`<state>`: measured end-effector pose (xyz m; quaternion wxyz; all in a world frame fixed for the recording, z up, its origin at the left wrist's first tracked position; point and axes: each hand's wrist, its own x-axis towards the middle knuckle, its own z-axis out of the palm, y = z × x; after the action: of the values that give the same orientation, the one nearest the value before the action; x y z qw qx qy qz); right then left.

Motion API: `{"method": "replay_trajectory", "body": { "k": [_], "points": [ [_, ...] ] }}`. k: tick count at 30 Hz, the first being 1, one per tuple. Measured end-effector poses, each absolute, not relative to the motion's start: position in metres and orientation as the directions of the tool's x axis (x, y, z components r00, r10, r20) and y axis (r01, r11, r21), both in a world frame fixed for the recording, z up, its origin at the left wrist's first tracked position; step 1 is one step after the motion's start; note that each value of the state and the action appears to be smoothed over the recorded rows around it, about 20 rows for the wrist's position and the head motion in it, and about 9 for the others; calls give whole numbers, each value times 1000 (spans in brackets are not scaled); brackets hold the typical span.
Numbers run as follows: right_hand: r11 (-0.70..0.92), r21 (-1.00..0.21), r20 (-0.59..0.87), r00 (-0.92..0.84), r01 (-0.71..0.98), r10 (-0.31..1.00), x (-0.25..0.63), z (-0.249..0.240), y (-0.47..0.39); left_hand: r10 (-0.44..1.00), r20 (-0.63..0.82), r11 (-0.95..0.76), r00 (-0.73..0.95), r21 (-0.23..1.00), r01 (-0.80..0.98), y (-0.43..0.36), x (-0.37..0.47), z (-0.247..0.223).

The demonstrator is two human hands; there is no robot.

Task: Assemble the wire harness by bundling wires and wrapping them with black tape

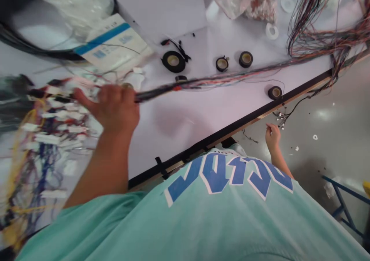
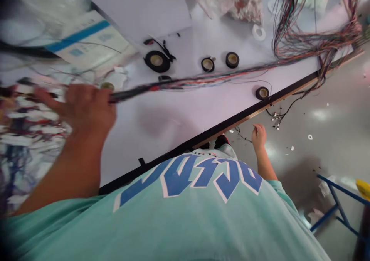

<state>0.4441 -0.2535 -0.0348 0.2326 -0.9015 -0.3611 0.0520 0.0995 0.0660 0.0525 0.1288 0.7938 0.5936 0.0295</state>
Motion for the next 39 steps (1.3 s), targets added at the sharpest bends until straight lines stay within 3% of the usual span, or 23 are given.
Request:
{"method": "replay_trajectory", "body": {
  "k": [3,5,9,13,17,20,25,29,33,36,39],
  "points": [
    [-591,-481,86,706,648,703,450,-34,-239,825,-438,-375,357,48,926,48,92,31],
    [-555,-492,104,679,670,727,455,-32,-226,790,-507,-390,345,19,921,41,91,23],
    [-558,-452,132,670,696,730,481,-27,-194,900,-303,-320,312,25,947,36,99,22],
    [-666,-349,135,738,660,661,519,-25,-163,906,-224,-347,359,90,933,24,111,8],
    [-699,-146,-14,705,700,709,534,-21,-147,890,-180,-403,418,116,908,9,110,-24],
    [-707,-75,-104,699,704,707,525,-13,-142,885,-170,-416,433,129,900,6,107,-35],
    [-635,-131,-127,622,761,772,499,8,-97,844,-248,-471,475,78,879,9,115,-19],
    [-478,-209,-179,448,853,876,480,13,-27,722,-437,-588,536,21,809,11,123,3],
    [-421,-286,-216,370,861,904,472,5,13,694,-555,-579,458,-52,814,16,128,26],
    [-450,-368,-175,414,814,893,481,1,6,745,-581,-487,327,-139,862,23,133,43],
    [-574,-384,-135,572,723,809,503,-4,-23,717,-634,-498,290,-174,849,30,133,51]
  ]
}}
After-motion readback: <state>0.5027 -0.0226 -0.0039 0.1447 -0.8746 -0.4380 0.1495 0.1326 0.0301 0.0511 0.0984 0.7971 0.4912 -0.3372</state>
